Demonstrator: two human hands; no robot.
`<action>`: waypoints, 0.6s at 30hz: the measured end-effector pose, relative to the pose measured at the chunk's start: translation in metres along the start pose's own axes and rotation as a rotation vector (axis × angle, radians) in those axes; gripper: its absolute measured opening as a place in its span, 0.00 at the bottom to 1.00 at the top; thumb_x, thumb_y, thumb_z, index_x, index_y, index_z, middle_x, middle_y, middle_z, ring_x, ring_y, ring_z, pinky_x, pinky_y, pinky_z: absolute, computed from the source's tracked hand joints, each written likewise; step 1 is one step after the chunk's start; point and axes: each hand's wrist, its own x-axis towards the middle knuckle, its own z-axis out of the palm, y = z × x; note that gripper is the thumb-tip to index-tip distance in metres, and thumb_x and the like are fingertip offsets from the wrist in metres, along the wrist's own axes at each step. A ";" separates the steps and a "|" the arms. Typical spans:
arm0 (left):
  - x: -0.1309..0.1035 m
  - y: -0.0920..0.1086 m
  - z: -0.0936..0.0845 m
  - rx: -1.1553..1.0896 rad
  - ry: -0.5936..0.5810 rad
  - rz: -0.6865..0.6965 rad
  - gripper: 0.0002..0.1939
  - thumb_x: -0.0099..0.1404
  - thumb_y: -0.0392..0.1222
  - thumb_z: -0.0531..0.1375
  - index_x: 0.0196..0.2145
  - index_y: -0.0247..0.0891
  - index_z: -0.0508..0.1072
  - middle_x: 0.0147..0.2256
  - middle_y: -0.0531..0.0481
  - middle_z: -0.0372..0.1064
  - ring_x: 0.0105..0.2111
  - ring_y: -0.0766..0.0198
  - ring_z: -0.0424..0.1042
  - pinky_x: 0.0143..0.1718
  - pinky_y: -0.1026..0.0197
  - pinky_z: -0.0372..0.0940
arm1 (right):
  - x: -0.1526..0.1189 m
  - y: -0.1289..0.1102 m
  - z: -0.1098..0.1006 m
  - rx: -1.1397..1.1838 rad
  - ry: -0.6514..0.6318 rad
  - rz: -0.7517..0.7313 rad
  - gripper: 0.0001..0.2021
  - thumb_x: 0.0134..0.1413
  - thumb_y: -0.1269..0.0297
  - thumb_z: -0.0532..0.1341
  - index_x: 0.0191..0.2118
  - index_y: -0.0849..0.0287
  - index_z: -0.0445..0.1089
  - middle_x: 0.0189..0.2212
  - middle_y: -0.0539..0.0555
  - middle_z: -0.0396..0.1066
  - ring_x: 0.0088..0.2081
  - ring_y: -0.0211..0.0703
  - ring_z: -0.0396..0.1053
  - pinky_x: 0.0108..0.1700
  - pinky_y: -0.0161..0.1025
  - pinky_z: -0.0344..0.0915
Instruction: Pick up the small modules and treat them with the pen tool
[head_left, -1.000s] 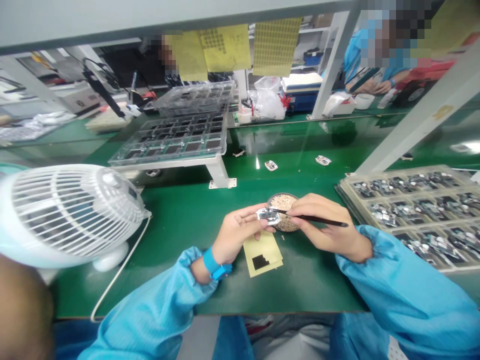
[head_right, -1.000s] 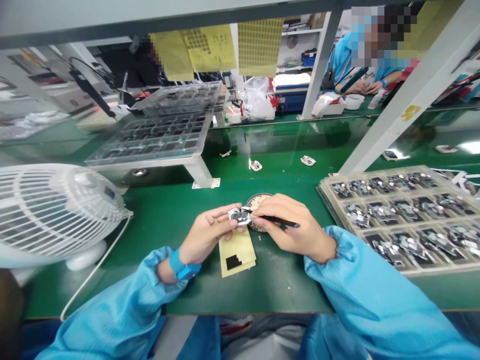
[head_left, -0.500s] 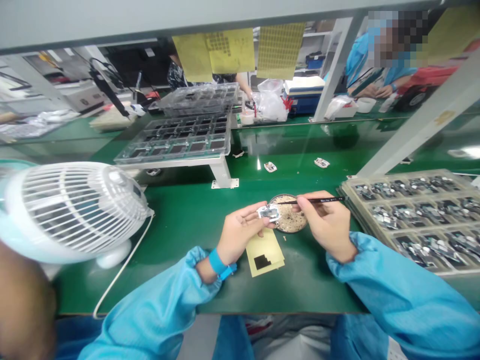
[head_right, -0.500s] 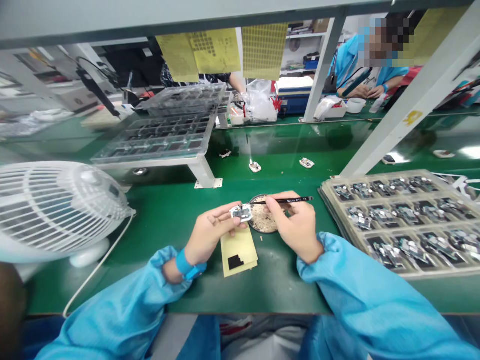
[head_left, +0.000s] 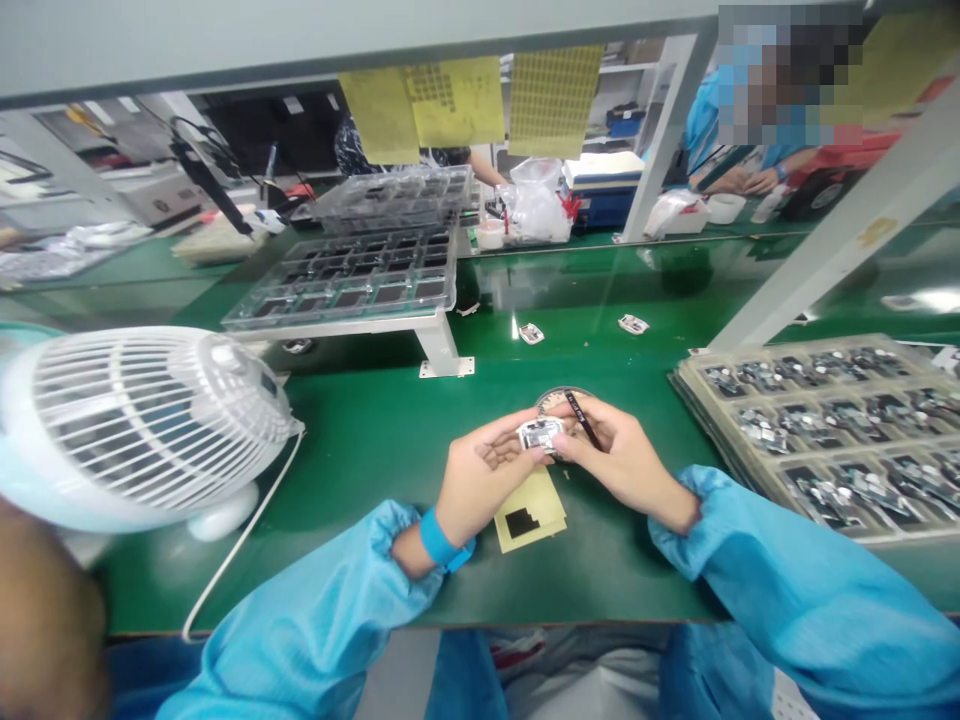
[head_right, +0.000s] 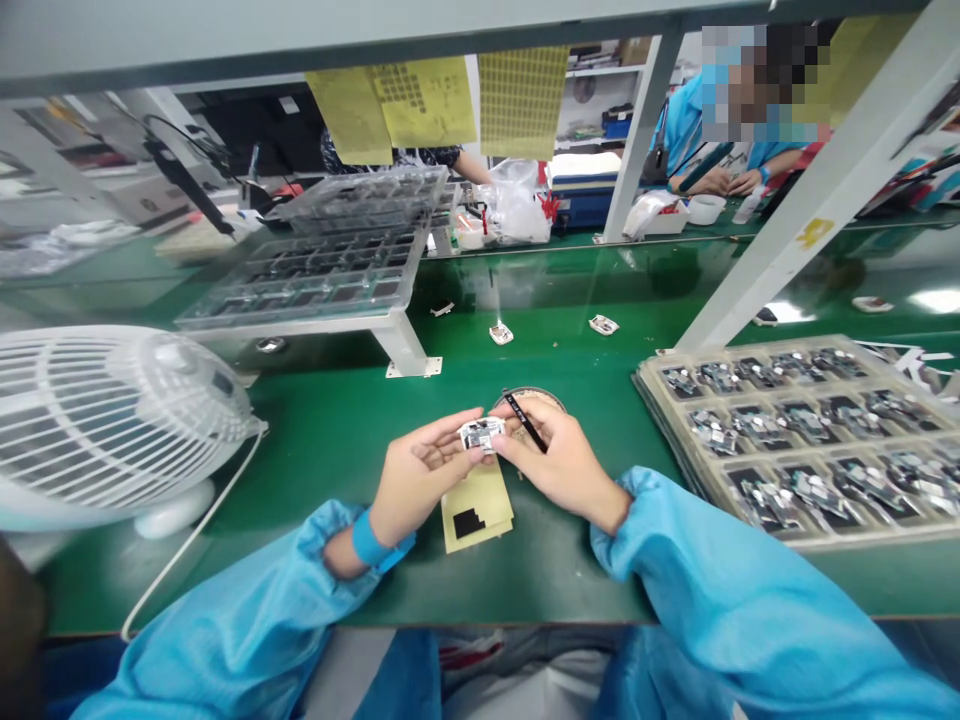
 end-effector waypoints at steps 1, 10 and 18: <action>0.000 0.000 0.001 -0.004 0.001 0.005 0.25 0.54 0.39 0.72 0.50 0.33 0.76 0.43 0.40 0.79 0.40 0.55 0.80 0.46 0.54 0.76 | 0.001 0.000 0.001 0.034 -0.004 0.015 0.16 0.54 0.59 0.69 0.46 0.58 0.73 0.48 0.57 0.73 0.48 0.46 0.73 0.54 0.43 0.70; 0.000 -0.003 0.000 0.039 0.032 -0.017 0.25 0.55 0.40 0.71 0.50 0.33 0.76 0.43 0.39 0.79 0.40 0.54 0.80 0.43 0.56 0.76 | 0.001 0.003 0.009 0.061 0.056 0.055 0.17 0.51 0.56 0.70 0.45 0.58 0.73 0.45 0.56 0.74 0.48 0.47 0.72 0.54 0.45 0.68; -0.003 -0.006 0.002 -0.008 -0.024 0.022 0.19 0.57 0.38 0.70 0.47 0.36 0.77 0.44 0.41 0.78 0.41 0.58 0.79 0.45 0.59 0.75 | -0.001 0.004 0.015 0.054 0.101 0.084 0.18 0.48 0.54 0.71 0.40 0.59 0.73 0.38 0.55 0.74 0.41 0.46 0.72 0.45 0.43 0.70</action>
